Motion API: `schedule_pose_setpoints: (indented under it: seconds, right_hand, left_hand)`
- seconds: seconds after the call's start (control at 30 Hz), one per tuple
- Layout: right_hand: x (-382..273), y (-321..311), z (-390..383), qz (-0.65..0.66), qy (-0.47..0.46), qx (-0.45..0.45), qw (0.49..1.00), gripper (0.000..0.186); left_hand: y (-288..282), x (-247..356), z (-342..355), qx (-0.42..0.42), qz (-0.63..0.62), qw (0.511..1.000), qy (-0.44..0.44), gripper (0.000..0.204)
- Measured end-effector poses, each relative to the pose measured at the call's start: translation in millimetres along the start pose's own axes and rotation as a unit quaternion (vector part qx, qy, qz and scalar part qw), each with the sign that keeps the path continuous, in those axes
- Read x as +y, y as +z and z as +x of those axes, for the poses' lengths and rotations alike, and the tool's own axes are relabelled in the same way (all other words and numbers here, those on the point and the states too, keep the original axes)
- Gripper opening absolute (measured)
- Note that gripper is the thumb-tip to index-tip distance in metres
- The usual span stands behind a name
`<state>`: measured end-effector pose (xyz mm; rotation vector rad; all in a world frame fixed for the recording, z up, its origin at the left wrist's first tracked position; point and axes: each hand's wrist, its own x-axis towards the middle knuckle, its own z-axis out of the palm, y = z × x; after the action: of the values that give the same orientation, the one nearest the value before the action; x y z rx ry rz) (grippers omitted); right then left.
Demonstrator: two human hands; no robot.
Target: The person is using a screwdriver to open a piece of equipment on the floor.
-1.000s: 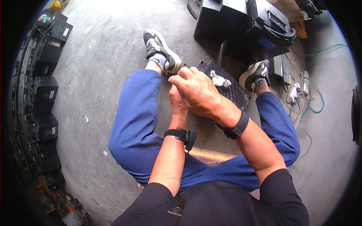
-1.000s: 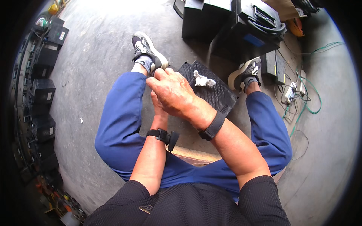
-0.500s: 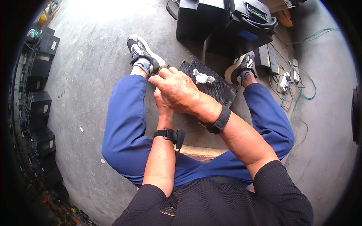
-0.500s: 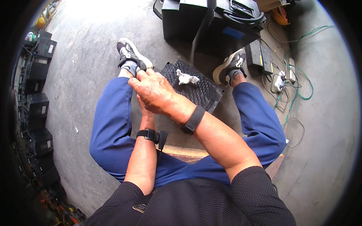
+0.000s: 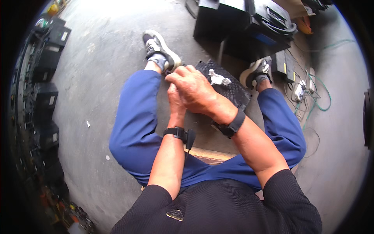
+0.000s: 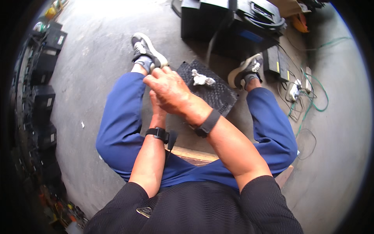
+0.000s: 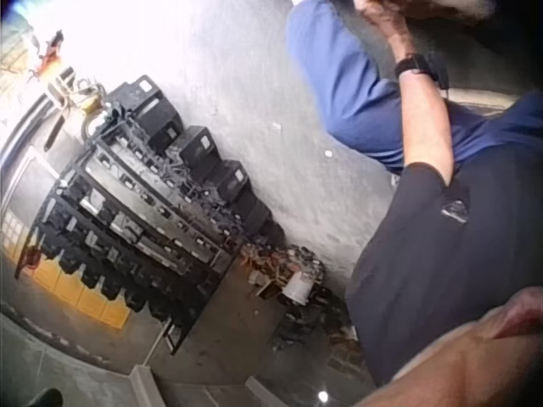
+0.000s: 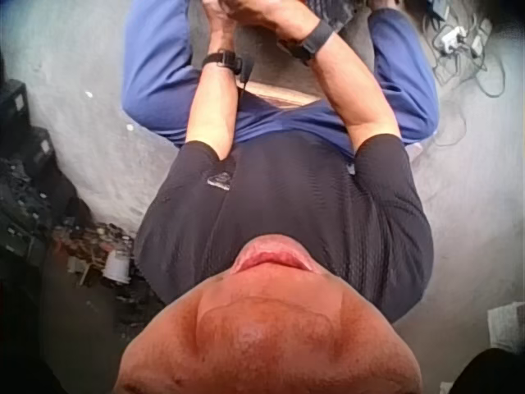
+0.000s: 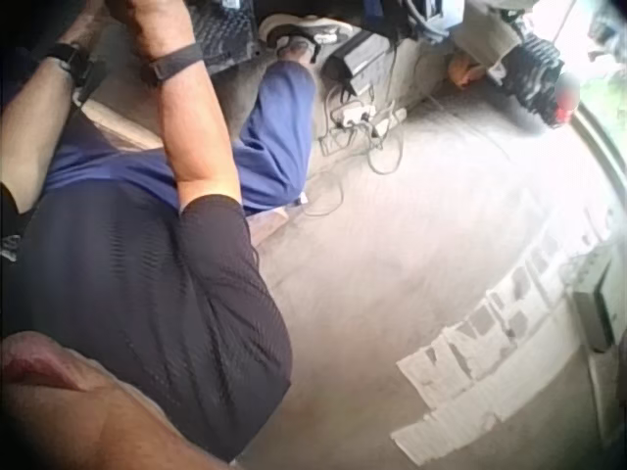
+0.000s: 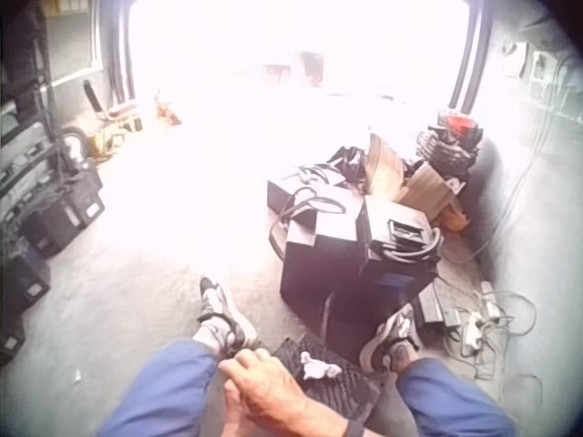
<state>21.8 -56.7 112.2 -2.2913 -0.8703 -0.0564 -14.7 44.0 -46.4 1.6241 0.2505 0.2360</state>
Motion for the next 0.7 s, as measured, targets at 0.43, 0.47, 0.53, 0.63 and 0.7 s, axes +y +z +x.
schedule_pose_setpoints:
  seconds: [0.43, 0.47, 0.53, 0.63, 0.7]
  right_hand:
    - [4.6, -3.4, -4.4, 0.044, 0.022, 0.033, 0.998, 0.04]
    - [3.9, -1.4, -4.5, 0.047, 0.017, 0.031, 0.998, 0.04]
    - [0.8, -0.3, -5.3, 0.063, 0.02, 0.036, 0.997, 0.041]
    - [-1.5, 2.0, -8.9, 0.069, 0.048, 0.034, 0.996, 0.041]
    - [0.6, 4.2, -9.0, 0.068, 0.069, 0.036, 0.995, 0.041]
  left_hand:
    - [10.4, 42.5, -0.2, 0.015, 0.054, 0.998, 0.034, 0.037]
    - [10.0, 43.4, 0.3, 0.008, 0.043, 0.999, 0.002, 0.039]
    - [7.3, 42.3, 0.9, 0.004, 0.034, 0.999, -0.01, 0.041]
    - [8.1, 40.5, 0.1, 0.016, 0.039, 0.999, 0.014, 0.044]
    - [8.7, 37.7, 0.6, 0.016, 0.062, 0.998, 0.025, 0.047]
